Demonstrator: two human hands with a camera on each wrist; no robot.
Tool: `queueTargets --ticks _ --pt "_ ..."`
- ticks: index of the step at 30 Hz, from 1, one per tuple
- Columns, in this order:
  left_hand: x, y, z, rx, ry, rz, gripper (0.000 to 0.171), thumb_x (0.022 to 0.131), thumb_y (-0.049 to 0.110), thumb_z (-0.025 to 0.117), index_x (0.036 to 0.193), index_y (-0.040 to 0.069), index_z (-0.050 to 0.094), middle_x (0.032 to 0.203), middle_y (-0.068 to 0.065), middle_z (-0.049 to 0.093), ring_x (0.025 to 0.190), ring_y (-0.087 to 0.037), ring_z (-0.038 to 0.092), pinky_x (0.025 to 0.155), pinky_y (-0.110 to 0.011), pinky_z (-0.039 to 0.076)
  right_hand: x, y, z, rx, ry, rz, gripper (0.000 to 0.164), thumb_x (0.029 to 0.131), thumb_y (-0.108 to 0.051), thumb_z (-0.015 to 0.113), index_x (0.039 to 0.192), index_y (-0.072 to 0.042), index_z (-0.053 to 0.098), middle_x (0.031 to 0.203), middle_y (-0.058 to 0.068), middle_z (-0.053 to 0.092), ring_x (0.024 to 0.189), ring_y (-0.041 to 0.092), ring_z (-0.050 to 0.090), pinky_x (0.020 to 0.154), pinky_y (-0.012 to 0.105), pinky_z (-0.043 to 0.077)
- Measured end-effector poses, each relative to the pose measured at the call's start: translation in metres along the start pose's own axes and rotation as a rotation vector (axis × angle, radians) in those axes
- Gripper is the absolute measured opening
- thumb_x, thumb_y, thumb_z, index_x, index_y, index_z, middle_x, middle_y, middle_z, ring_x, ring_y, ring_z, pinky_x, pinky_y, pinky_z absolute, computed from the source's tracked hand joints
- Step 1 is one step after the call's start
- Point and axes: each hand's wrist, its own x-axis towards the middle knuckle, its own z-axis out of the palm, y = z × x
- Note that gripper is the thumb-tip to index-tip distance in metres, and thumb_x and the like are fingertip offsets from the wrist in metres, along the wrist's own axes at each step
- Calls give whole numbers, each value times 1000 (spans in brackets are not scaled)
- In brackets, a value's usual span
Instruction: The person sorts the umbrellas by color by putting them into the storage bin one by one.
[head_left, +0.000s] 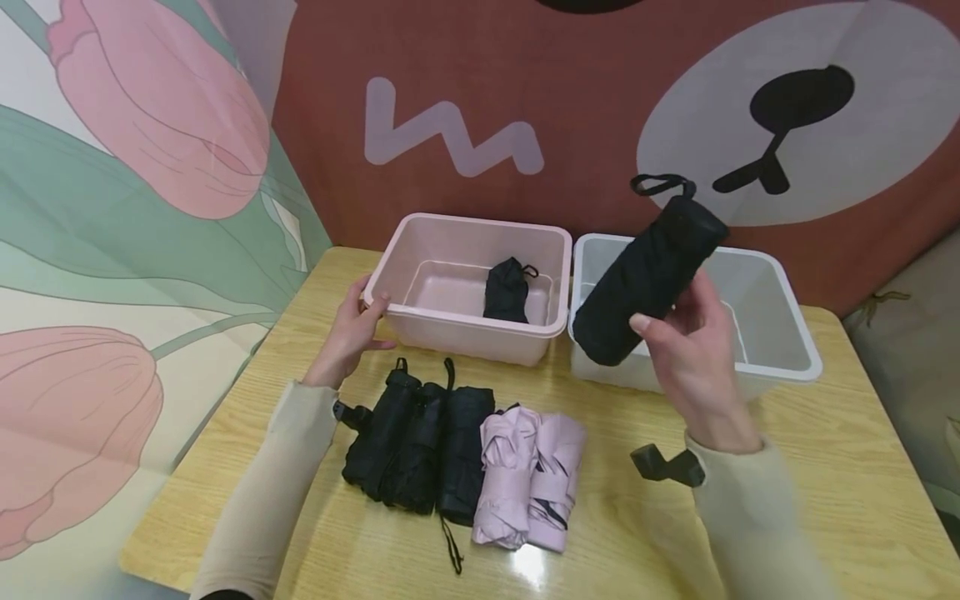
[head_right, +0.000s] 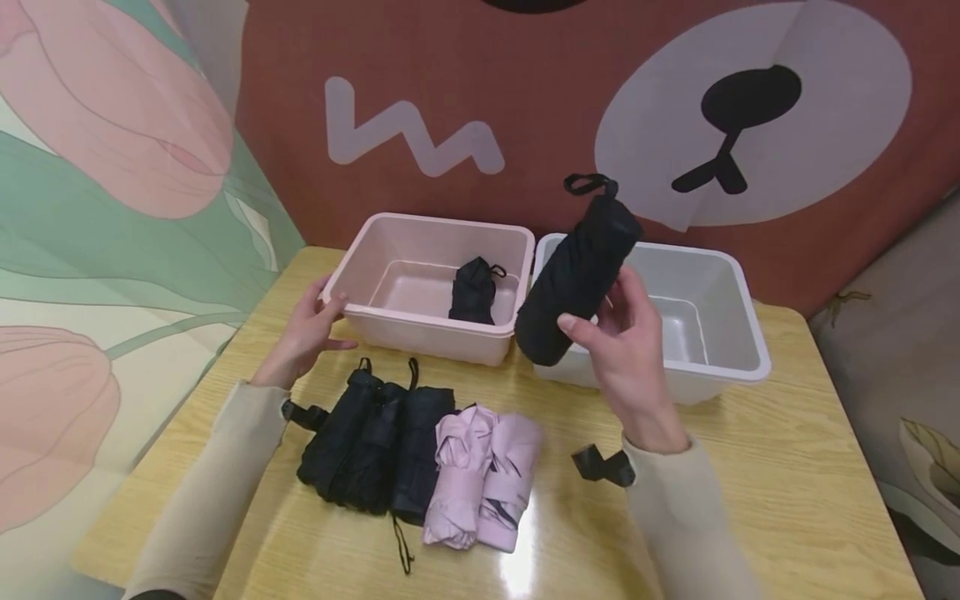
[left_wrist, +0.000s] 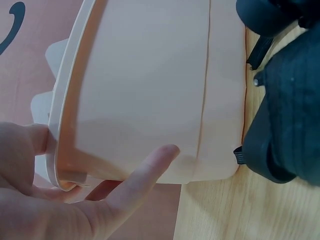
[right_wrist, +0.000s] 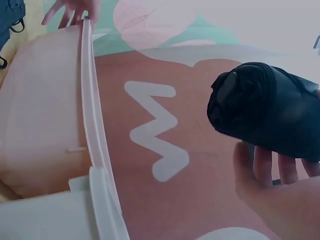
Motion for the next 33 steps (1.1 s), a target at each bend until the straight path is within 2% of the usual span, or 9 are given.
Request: queueTargets --ticks 3,7,15,20,26,30,33 --pt "1 -1 0 1 2 -1 58 102 28 43 154 24 17 124 -16 41 129 -34 40 82 -58 54 7 8 4 51 21 3 59 82 21 52 135 -4 48 114 10 56 102 22 52 86 26 53" --pt "3 -6 -1 16 12 6 58 102 30 43 154 24 17 131 -19 39 129 -34 41 80 -56 55 16 19 10 63 64 31 58 82 21 51 132 -7 48 117 8 61 105 20 57 88 27 53" --pt "2 -4 1 0 12 -19 59 101 32 45 153 26 17 135 -17 39 129 -31 41 84 -58 53 28 39 19 36 138 162 42 85 14 54 117 -13 50 107 3 65 102 15 60 84 27 55" --pt "4 -3 1 -5 0 -36 59 101 32 46 153 28 17 140 -18 36 130 -31 40 83 -56 55 33 49 23 -13 156 269 35 89 4 59 118 -15 51 108 3 62 102 15 58 81 25 54" --pt "6 -4 0 -18 -7 -49 60 102 29 44 154 28 15 142 -19 34 132 -32 38 85 -61 52 40 62 27 -69 160 372 32 91 -8 63 120 -17 53 105 1 64 98 14 59 74 24 53" --pt "5 -3 -1 -9 -2 -50 61 102 31 45 154 27 14 142 -19 34 132 -33 38 85 -60 53 44 71 30 -91 149 410 38 91 -13 65 126 -15 52 100 -1 66 91 11 60 72 22 53" --pt "4 -4 -1 4 8 -43 61 101 33 46 154 28 15 141 -19 35 131 -33 39 83 -58 54 47 76 32 -117 142 431 45 91 -17 65 133 -12 50 104 1 65 90 11 63 75 22 55"
